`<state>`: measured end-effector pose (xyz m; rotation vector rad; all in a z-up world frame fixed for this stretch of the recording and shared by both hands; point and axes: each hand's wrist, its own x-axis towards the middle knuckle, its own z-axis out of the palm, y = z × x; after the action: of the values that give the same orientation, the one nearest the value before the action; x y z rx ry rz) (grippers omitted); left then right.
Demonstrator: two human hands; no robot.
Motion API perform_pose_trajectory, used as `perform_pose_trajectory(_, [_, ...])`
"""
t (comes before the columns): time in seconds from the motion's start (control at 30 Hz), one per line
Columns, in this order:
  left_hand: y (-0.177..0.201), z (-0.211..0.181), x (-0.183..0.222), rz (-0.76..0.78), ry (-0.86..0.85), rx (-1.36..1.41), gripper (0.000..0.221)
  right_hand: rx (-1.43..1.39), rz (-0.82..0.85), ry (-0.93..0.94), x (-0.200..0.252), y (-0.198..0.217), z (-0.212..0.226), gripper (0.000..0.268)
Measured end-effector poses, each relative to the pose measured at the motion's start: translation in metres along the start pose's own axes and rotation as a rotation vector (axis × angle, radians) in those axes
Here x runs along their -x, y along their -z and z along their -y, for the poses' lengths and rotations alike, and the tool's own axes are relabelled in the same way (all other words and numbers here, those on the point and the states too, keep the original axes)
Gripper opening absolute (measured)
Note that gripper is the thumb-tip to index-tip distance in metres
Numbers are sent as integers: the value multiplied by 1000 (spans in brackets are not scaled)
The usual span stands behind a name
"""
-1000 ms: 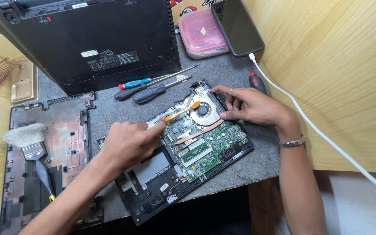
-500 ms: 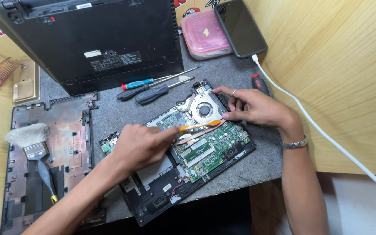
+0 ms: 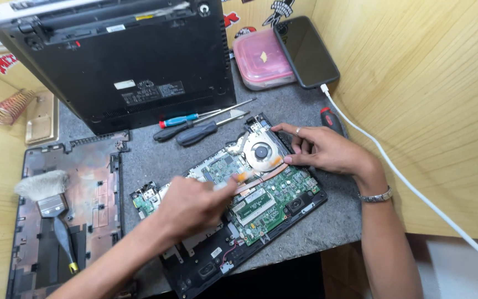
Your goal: Cleaning a laptop motherboard with a toothbrush and using a screwdriver to work on internal components
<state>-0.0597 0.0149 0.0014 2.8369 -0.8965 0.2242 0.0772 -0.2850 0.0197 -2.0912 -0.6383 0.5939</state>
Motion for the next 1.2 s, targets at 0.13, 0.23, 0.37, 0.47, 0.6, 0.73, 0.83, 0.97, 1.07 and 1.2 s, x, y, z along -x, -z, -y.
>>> perform_pose_trajectory(0.13, [8,16,-2,-14,29,-101,34,-7,21,-18,3,-2,1,78])
perform_pose_trajectory(0.23, [8,16,-3,-20,67,-142,37,1,4,-16,-1,2,1,78])
perform_pose_trajectory(0.37, [12,9,-5,10,-30,10,26,13,2,-10,1,-2,1,75])
perform_pose_trajectory(0.47, [17,-3,-10,1,-14,7,26,-16,-20,-20,1,2,2,72])
perform_pose_trajectory(0.6, [23,5,-3,0,12,25,26,-18,-11,-44,2,0,4,70])
perform_pose_trajectory(0.73, [8,12,3,-59,118,-39,32,-13,-26,-37,0,0,2,71])
perform_pose_trajectory(0.83, [16,-5,3,12,16,49,34,-33,-16,-45,2,-1,3,69])
perform_pose_trajectory(0.97, [4,-6,-1,-6,44,62,27,-46,-24,-35,2,-2,-1,70])
perform_pose_trajectory(1.07, [6,-4,-3,2,64,67,27,-59,-29,-49,4,-3,3,70])
perform_pose_trajectory(1.2, [-6,20,5,-32,221,-130,36,-65,-18,-61,0,-2,0,71])
